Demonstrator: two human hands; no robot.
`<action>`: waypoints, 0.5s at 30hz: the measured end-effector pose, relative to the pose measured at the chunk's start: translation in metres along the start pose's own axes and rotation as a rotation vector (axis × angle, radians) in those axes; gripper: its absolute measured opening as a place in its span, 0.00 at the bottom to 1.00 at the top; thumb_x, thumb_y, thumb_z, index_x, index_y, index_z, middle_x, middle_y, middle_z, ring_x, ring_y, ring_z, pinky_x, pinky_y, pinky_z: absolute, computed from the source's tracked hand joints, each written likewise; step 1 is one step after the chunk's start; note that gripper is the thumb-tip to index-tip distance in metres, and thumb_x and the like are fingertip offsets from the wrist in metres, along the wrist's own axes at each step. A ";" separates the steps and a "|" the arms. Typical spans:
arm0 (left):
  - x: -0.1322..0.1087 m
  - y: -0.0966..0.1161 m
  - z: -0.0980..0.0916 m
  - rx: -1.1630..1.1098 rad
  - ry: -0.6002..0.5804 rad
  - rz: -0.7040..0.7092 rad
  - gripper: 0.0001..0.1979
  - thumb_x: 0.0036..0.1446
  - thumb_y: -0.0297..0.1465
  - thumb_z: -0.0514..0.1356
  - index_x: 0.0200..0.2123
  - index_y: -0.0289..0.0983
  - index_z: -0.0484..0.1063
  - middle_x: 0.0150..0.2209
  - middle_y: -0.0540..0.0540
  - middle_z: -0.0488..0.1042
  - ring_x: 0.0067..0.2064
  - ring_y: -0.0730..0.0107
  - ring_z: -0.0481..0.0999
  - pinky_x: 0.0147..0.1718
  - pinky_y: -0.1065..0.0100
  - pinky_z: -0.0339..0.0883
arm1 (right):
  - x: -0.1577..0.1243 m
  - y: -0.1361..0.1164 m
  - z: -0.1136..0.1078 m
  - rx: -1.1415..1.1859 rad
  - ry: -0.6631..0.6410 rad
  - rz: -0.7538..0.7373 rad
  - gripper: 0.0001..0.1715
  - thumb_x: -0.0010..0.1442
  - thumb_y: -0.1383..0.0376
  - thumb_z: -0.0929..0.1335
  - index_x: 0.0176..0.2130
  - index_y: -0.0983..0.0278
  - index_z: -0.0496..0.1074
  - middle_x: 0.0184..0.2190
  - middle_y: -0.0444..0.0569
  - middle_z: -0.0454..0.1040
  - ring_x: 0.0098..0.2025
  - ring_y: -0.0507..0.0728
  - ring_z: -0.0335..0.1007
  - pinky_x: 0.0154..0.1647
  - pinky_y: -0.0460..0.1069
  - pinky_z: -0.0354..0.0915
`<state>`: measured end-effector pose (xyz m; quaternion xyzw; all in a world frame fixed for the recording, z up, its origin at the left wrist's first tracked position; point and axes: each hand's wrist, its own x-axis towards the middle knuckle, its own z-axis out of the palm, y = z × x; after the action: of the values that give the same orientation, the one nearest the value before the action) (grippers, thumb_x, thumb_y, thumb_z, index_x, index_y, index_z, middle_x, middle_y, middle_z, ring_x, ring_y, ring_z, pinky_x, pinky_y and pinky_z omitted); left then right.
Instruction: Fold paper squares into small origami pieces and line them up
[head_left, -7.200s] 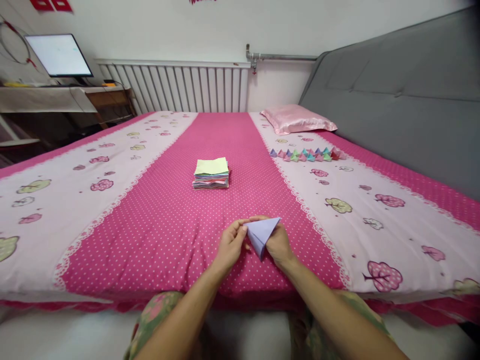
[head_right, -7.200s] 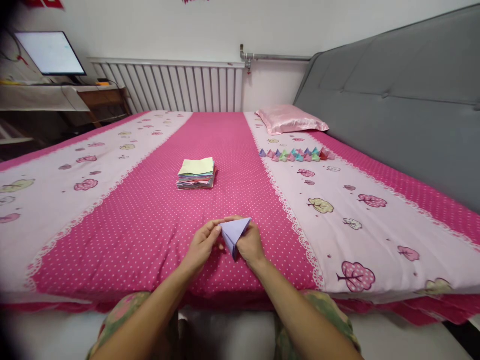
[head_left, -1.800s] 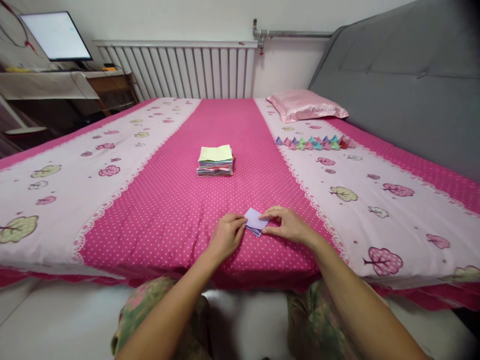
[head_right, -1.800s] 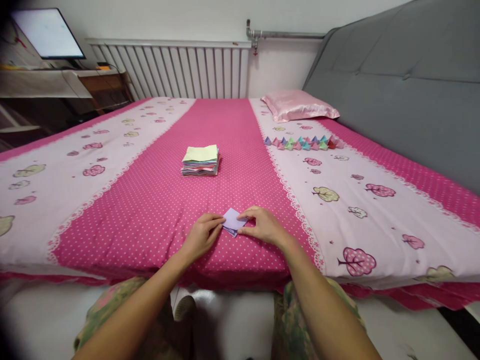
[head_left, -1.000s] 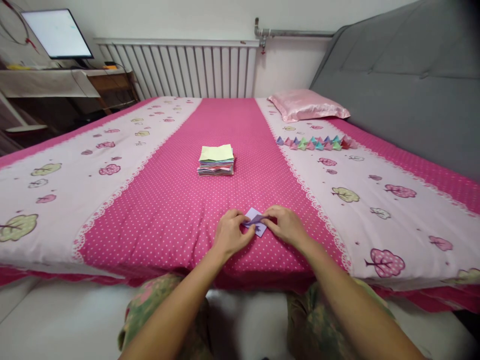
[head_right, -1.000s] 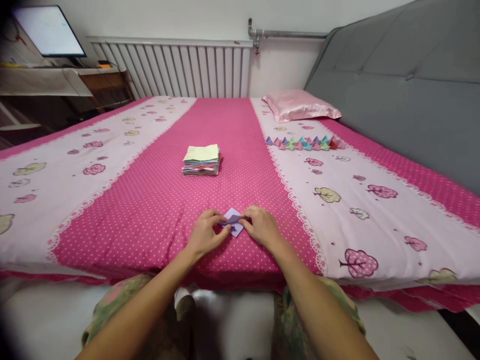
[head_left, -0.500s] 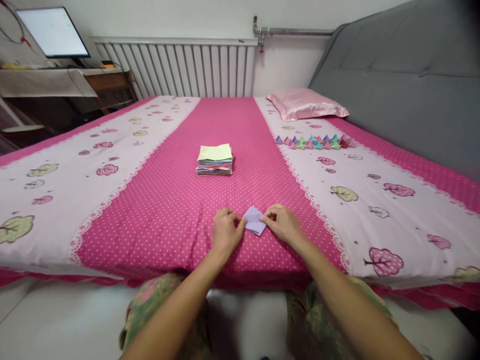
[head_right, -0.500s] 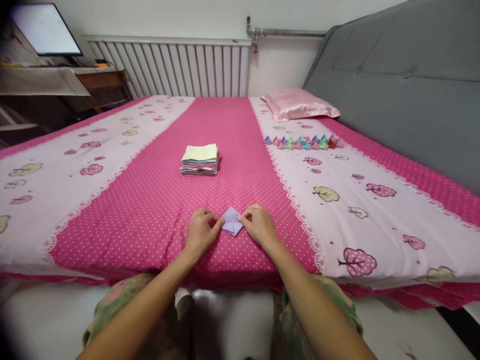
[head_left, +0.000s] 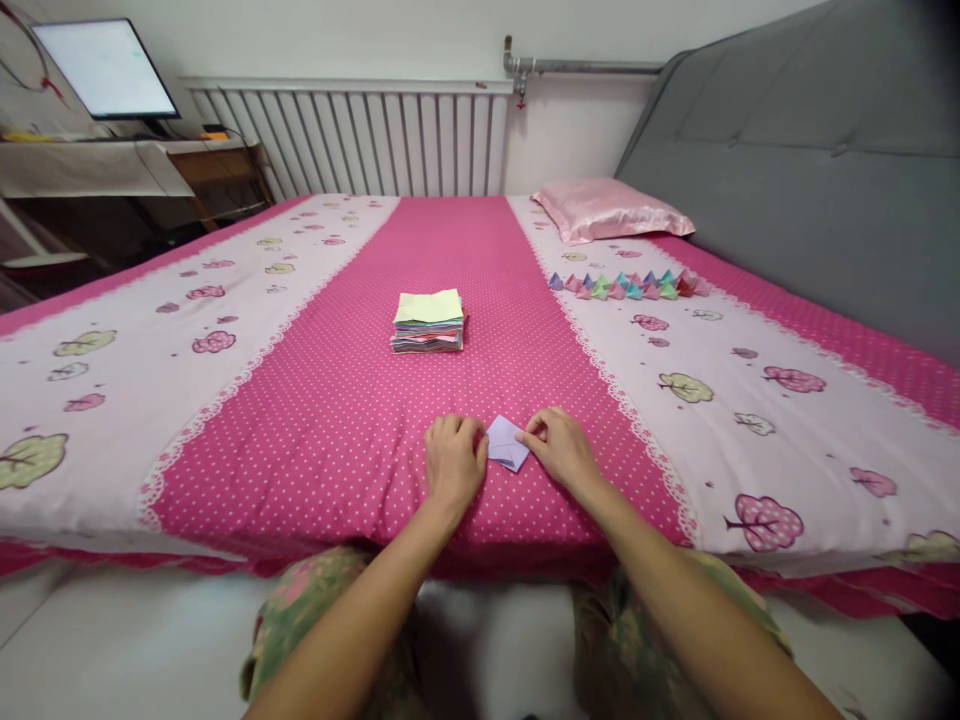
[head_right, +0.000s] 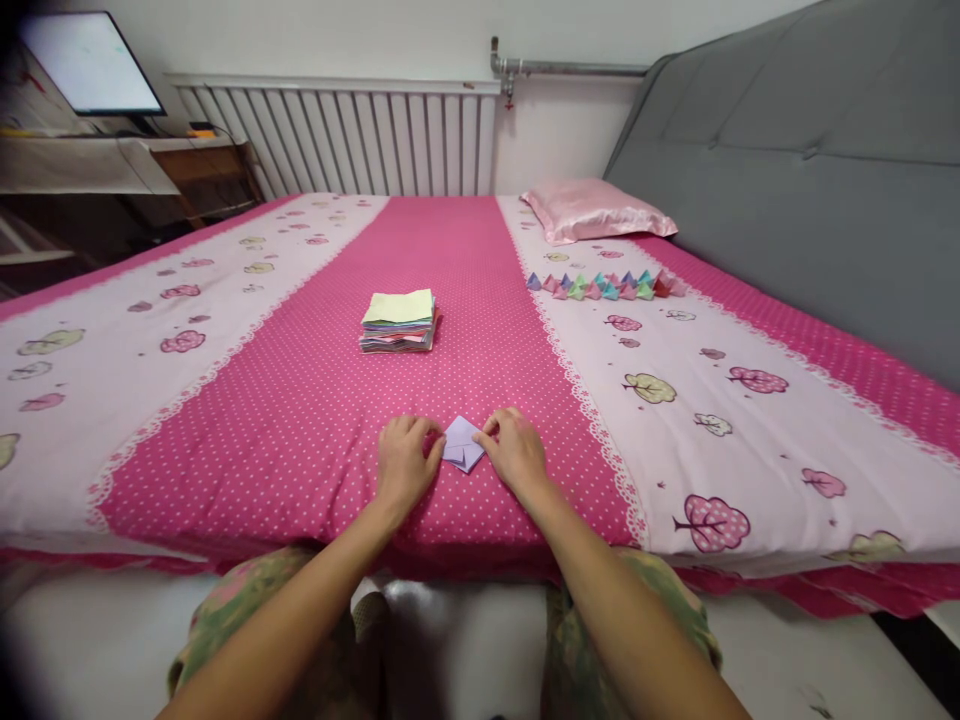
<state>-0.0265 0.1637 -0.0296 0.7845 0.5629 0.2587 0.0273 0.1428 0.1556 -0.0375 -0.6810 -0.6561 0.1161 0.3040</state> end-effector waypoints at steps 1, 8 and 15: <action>0.000 0.000 0.000 -0.016 -0.010 0.036 0.08 0.55 0.32 0.55 0.32 0.38 0.73 0.32 0.45 0.69 0.37 0.64 0.64 0.37 0.64 0.55 | -0.001 -0.001 0.000 0.010 0.003 -0.003 0.05 0.51 0.63 0.68 0.29 0.63 0.71 0.29 0.46 0.69 0.29 0.53 0.64 0.31 0.47 0.58; 0.002 0.004 0.001 -0.059 -0.104 0.041 0.09 0.52 0.31 0.56 0.32 0.39 0.76 0.28 0.46 0.72 0.33 0.65 0.67 0.36 0.64 0.55 | -0.004 -0.009 0.001 0.030 -0.011 -0.032 0.09 0.52 0.64 0.66 0.32 0.62 0.77 0.36 0.49 0.71 0.35 0.54 0.68 0.36 0.48 0.62; 0.004 0.012 0.001 -0.032 -0.106 -0.067 0.10 0.49 0.38 0.58 0.31 0.39 0.74 0.29 0.45 0.74 0.35 0.62 0.69 0.36 0.64 0.56 | -0.007 -0.015 0.004 -0.015 0.003 0.007 0.11 0.49 0.61 0.68 0.32 0.63 0.77 0.37 0.50 0.71 0.38 0.56 0.68 0.40 0.49 0.62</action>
<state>-0.0150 0.1632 -0.0252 0.7772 0.5827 0.2245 0.0782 0.1274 0.1495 -0.0331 -0.6857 -0.6540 0.1115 0.2994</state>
